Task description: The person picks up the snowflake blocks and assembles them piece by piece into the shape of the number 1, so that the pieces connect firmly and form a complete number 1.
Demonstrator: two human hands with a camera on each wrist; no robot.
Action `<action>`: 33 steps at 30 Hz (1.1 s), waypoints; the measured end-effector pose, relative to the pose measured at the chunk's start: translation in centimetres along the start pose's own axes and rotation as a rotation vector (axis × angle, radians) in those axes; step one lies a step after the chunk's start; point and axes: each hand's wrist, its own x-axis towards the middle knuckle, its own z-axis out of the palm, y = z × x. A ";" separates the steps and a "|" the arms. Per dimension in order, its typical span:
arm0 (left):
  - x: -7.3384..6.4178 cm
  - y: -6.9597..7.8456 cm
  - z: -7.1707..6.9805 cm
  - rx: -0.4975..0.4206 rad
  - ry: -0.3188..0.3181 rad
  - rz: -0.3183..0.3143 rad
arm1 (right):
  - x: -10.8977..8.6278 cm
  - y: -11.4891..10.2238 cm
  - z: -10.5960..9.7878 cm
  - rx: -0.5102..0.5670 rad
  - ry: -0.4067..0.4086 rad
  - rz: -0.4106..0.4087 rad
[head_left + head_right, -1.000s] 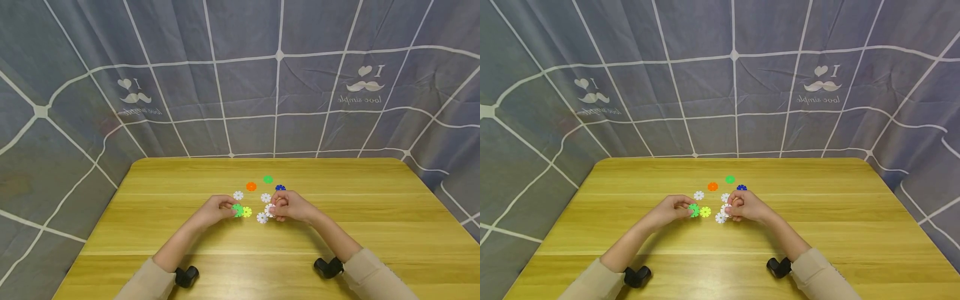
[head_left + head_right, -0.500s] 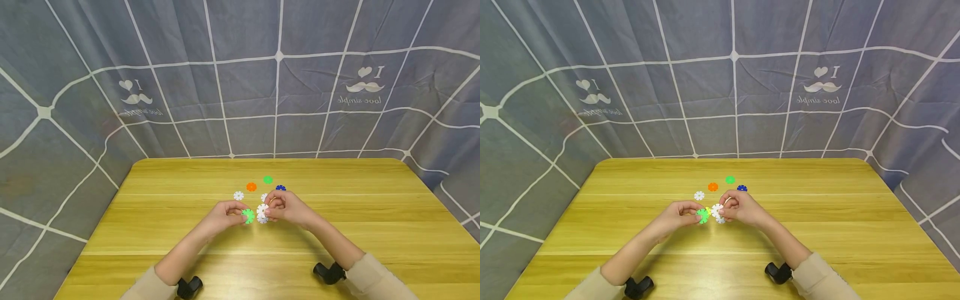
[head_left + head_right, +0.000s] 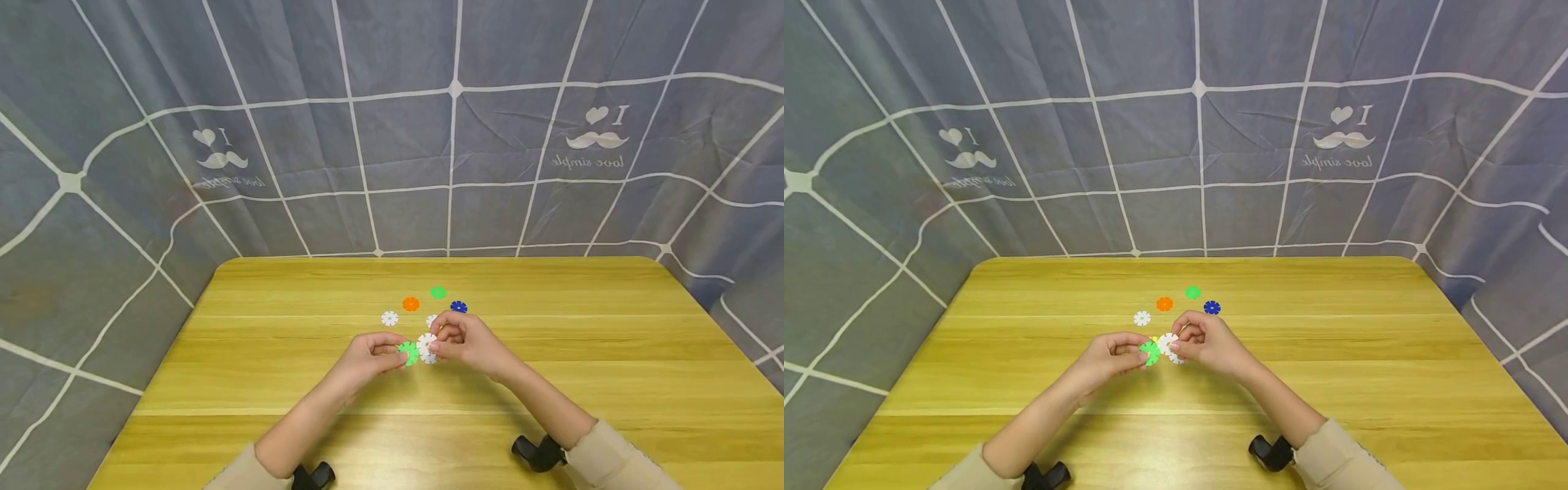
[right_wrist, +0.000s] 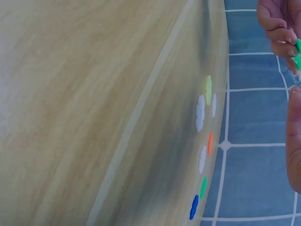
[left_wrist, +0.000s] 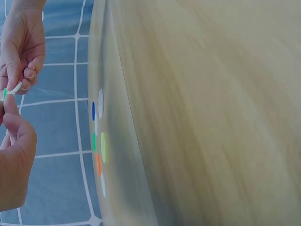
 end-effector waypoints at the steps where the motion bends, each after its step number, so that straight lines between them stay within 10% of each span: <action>1: 0.0 0.0 0.0 -0.024 -0.003 -0.007 | -0.1 0.0 0.0 -0.002 0.004 -0.008; 13: -0.7 0.1 0.7 -0.273 -0.016 -0.118 | -0.6 0.0 0.7 0.014 0.013 -0.109; 33: -0.9 0.5 1.3 -0.297 -0.008 -0.150 | -0.3 -0.4 0.7 -0.009 -0.039 -0.211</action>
